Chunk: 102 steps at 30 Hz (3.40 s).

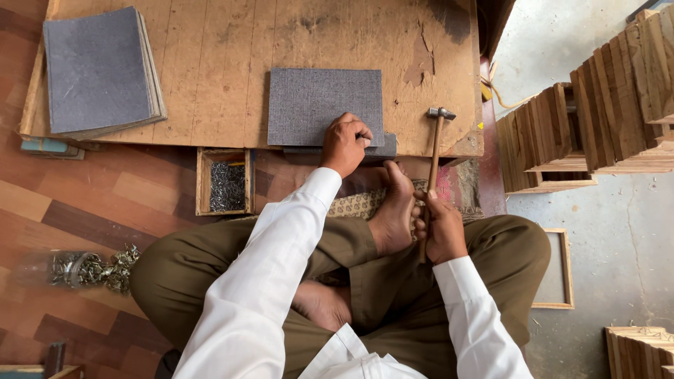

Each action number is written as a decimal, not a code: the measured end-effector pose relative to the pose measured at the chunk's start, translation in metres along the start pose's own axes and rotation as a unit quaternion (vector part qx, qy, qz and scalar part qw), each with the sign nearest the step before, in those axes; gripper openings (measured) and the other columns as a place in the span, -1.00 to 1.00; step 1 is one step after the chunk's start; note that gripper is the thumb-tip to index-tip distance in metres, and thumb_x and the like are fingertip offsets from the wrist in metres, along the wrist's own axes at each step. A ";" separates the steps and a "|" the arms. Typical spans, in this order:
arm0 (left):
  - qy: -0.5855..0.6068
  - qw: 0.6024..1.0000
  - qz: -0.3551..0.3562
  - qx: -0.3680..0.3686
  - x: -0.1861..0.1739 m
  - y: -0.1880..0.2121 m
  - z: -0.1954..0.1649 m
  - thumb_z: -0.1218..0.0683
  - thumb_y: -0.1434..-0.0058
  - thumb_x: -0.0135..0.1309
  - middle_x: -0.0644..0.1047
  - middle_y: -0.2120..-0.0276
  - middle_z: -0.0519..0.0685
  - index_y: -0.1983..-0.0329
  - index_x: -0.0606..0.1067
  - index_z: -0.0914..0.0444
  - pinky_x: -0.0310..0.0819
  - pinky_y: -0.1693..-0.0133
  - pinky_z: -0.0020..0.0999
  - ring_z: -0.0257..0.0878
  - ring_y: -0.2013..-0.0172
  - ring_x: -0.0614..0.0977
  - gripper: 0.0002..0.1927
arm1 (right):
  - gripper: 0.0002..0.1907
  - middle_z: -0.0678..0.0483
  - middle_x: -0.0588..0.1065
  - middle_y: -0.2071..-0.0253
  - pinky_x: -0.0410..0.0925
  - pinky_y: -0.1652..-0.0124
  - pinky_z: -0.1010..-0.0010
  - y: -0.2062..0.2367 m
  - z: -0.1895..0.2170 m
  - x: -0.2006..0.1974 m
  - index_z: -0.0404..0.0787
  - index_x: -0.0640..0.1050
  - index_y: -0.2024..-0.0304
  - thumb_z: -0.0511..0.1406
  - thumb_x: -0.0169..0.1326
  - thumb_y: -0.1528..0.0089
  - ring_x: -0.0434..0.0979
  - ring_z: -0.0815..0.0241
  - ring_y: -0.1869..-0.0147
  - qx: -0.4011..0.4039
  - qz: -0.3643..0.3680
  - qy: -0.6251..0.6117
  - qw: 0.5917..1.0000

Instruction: The person sits on the floor and assembles picture frames by attaching grey fabric-covered boards to wooden frames using a hammer and nails. They repeatedly pick up nails, position them, and hammer them into the frame edges, then place completed frames aside.

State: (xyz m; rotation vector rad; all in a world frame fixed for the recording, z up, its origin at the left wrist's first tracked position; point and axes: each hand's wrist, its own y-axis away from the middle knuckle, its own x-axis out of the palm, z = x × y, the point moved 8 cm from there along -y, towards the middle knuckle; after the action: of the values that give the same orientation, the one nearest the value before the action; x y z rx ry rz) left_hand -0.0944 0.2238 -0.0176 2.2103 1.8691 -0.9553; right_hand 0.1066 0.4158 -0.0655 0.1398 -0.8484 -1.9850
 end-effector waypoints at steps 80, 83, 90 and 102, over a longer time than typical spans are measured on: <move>0.039 0.999 -0.031 -0.021 -0.003 -0.004 0.023 0.45 0.00 0.07 0.55 0.12 0.11 0.19 0.48 0.31 0.56 0.08 -0.21 0.00 0.16 0.63 -0.68 | -0.67 -0.19 0.57 0.18 0.43 0.08 0.41 0.112 0.024 0.046 -0.32 0.53 -0.15 -0.44 0.06 -0.33 0.61 0.22 0.12 -0.499 -0.081 0.440 0.742; 0.042 0.998 -0.041 -0.014 -0.006 -0.003 0.019 0.44 0.00 0.09 0.55 0.12 0.12 0.20 0.47 0.32 0.55 0.08 -0.20 0.02 0.15 0.63 -0.69 | -0.72 -0.14 0.57 0.29 0.42 0.21 0.43 0.109 0.026 0.039 -0.30 0.55 -0.14 -0.43 0.10 -0.36 0.55 0.22 0.29 -0.454 -0.112 0.401 0.788; 0.035 0.998 -0.042 -0.014 -0.004 -0.005 0.024 0.47 0.02 0.03 0.55 0.15 0.12 0.21 0.48 0.32 0.55 0.08 -0.17 0.05 0.14 0.62 -0.66 | -0.74 -0.16 0.58 0.25 0.45 0.18 0.38 0.100 0.023 0.047 -0.31 0.57 -0.08 -0.43 0.11 -0.33 0.64 0.17 0.24 -0.441 -0.101 0.437 0.777; 0.059 0.997 0.022 -0.038 0.001 0.003 0.037 0.42 -0.06 0.13 0.57 0.04 0.06 0.11 0.53 0.29 0.55 -0.04 -0.24 -0.03 0.04 0.64 -0.66 | -0.73 -0.30 0.56 0.25 0.43 0.21 0.09 0.070 0.001 0.030 -0.31 0.58 -0.03 -0.29 0.10 -0.34 0.58 -0.30 0.16 -0.354 -0.119 0.525 0.765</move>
State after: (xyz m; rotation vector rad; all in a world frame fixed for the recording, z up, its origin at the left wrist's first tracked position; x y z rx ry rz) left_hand -0.1062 0.2071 -0.0485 2.2990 1.8617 -0.7497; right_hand 0.1399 0.3701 -0.0145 0.8445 0.6765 -1.8863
